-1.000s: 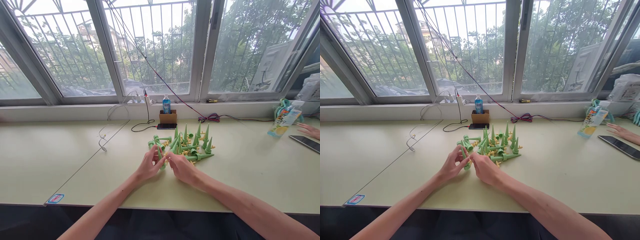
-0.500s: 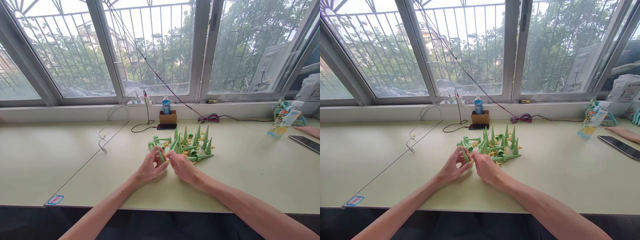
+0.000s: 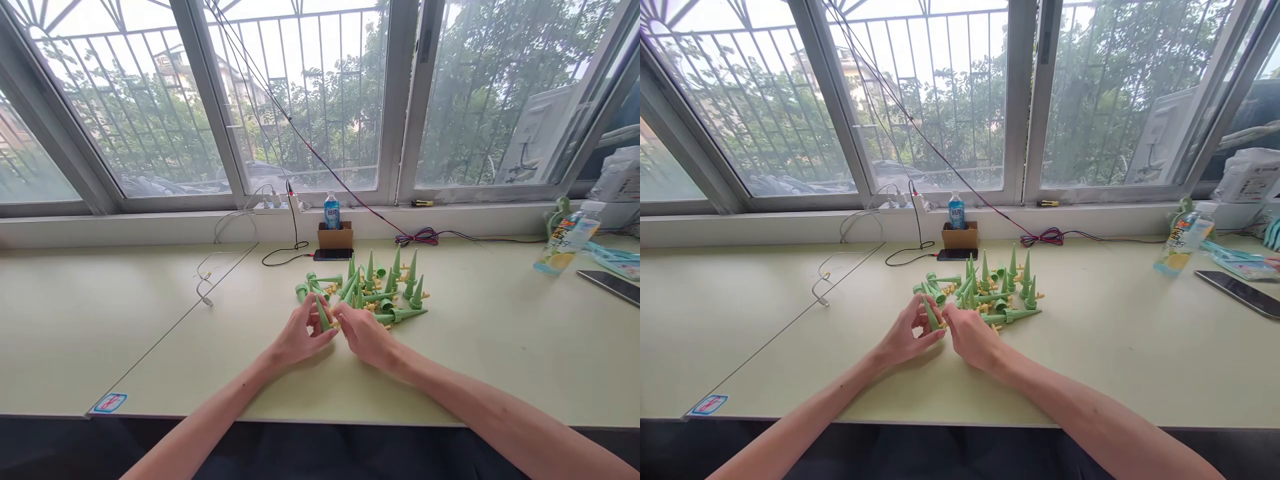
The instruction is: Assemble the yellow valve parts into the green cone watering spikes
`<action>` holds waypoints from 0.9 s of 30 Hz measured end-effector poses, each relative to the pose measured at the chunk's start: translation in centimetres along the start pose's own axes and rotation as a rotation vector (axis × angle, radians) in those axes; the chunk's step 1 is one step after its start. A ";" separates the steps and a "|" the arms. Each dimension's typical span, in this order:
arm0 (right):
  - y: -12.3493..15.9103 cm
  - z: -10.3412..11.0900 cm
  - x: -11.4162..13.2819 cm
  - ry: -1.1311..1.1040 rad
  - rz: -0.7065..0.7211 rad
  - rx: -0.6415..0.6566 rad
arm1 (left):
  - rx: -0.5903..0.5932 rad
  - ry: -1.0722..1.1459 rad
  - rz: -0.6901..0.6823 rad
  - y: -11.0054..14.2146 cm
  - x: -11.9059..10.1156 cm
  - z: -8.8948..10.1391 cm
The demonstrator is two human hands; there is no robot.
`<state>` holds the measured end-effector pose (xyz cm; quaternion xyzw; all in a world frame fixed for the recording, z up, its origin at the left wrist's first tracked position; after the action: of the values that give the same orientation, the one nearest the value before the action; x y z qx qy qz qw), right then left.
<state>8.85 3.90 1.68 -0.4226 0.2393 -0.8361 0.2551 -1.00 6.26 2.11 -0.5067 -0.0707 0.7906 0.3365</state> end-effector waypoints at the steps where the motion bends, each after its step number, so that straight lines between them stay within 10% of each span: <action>1: 0.0 0.0 0.0 0.001 -0.001 0.000 | -0.002 0.000 -0.004 0.0 0.0 0.0; 27: 0.1 -0.2 -0.2 0.021 -0.005 0.026 | -0.008 -0.093 0.011 0.0 0.1 -0.1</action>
<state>8.82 4.02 1.42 -0.4113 0.2300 -0.8441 0.2558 -0.89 6.29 2.00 -0.4710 -0.0868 0.8149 0.3264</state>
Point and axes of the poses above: each hand's wrist, its own y-axis away from the middle knuckle, its own z-axis out of the back of the hand, x = y × z, the point moved 10 cm from there along -y, towards the middle knuckle, and after that the axes turned 9 degrees about -x, right-handed, at the moved point
